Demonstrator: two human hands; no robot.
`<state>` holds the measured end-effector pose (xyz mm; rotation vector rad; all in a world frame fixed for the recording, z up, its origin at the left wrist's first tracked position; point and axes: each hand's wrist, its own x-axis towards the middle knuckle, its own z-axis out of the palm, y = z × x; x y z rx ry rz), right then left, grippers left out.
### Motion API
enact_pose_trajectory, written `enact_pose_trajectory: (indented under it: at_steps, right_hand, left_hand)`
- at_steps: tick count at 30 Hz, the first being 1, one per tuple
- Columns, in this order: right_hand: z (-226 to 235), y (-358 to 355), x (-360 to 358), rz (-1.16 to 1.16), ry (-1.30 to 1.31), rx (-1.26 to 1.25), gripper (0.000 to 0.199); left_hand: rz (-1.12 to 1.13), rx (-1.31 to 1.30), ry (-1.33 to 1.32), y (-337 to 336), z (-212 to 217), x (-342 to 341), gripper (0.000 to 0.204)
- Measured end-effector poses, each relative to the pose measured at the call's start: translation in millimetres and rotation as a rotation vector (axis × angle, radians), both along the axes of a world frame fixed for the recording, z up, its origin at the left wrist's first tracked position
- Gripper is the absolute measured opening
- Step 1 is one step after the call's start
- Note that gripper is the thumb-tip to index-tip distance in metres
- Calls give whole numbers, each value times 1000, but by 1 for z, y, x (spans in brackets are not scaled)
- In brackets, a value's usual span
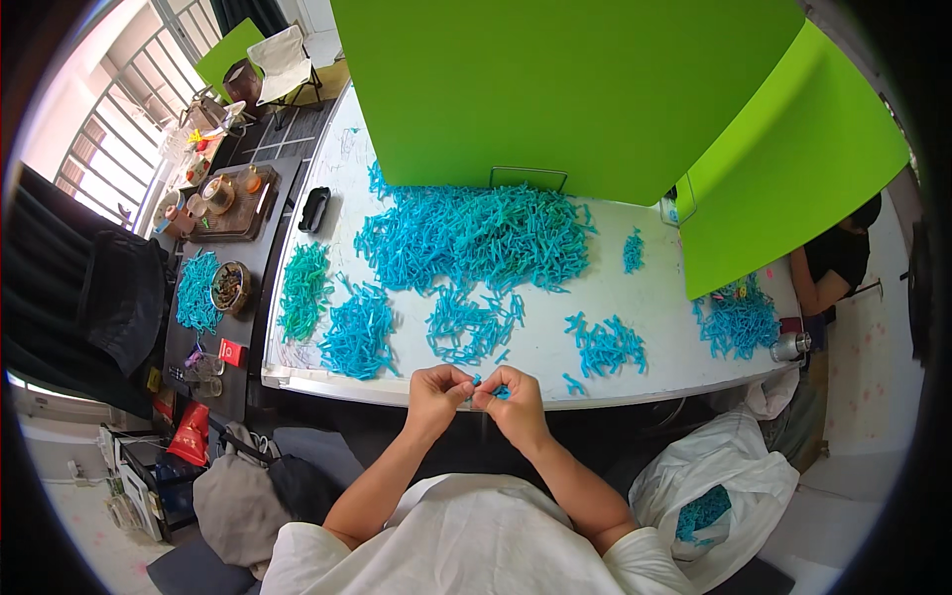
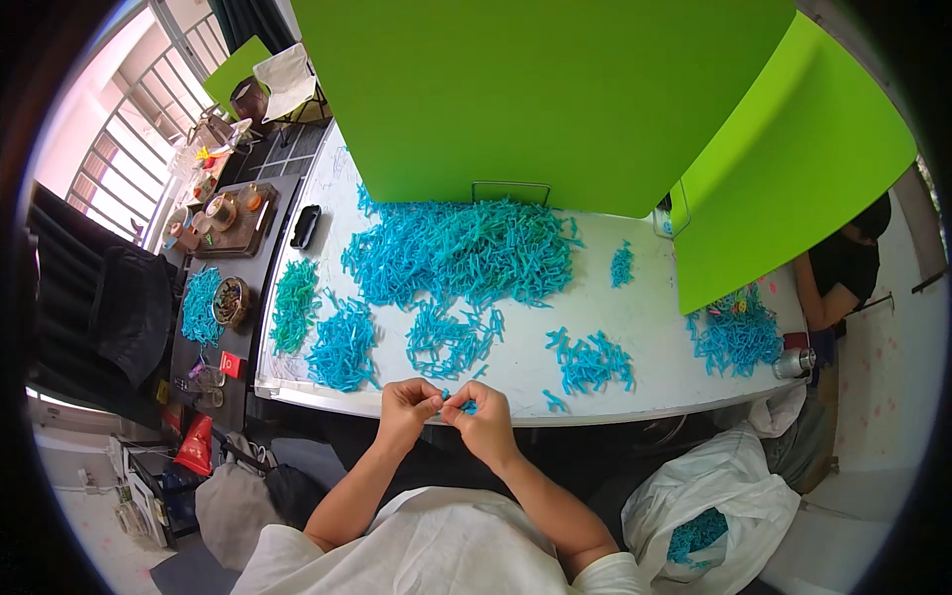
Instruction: Picking up and sorting small pieces of shredded blue paper from a desk.
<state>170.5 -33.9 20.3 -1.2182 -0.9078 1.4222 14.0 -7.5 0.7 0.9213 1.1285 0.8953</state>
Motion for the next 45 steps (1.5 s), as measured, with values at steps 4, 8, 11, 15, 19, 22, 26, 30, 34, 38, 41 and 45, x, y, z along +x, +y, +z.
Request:
enact_pose_trajectory:
  at_steps: [4,8,11,15,19,22,26,30,34,38,41,45]
  right_hand:
    - [-3,-5,-6,-25,121,-118,11]
    - [-16,-11,-16,-135,-18,23,11]
    - [-23,-10,-8,-69,236,-210,8]
    - [-23,-6,0,39,468,-329,9]
    - [-12,-2,-5,-99,222,-249,11]
    - [-14,-7,0,-135,249,-280,14]
    - [-18,-12,11,-127,356,-278,24]
    - [-21,-19,25,-221,390,-293,33]
    - [-24,-31,57,-452,642,-331,42]
    - [2,-38,88,-580,732,-266,45]
    - [19,-31,92,-557,707,-221,49]
    - [20,-25,86,-443,655,-313,59]
  left_hand:
    - [40,74,90,-4,-8,2,5]
    - [65,70,136,-8,-6,4,4]
    - [43,121,204,-11,7,5,4]
    - [-81,104,296,-8,7,-1,5]
    - [103,-28,-8,-8,-2,8,12]
    - [29,38,75,-11,-2,11,17]
    - [-75,30,127,-6,-3,18,19]
    - [-45,-32,-4,-2,-10,34,17]
    - [-4,-34,-69,6,-14,48,14]
    - [-166,329,574,15,1,92,23]
    - [-253,493,479,20,7,111,25]
    - [-88,541,433,18,37,94,14]
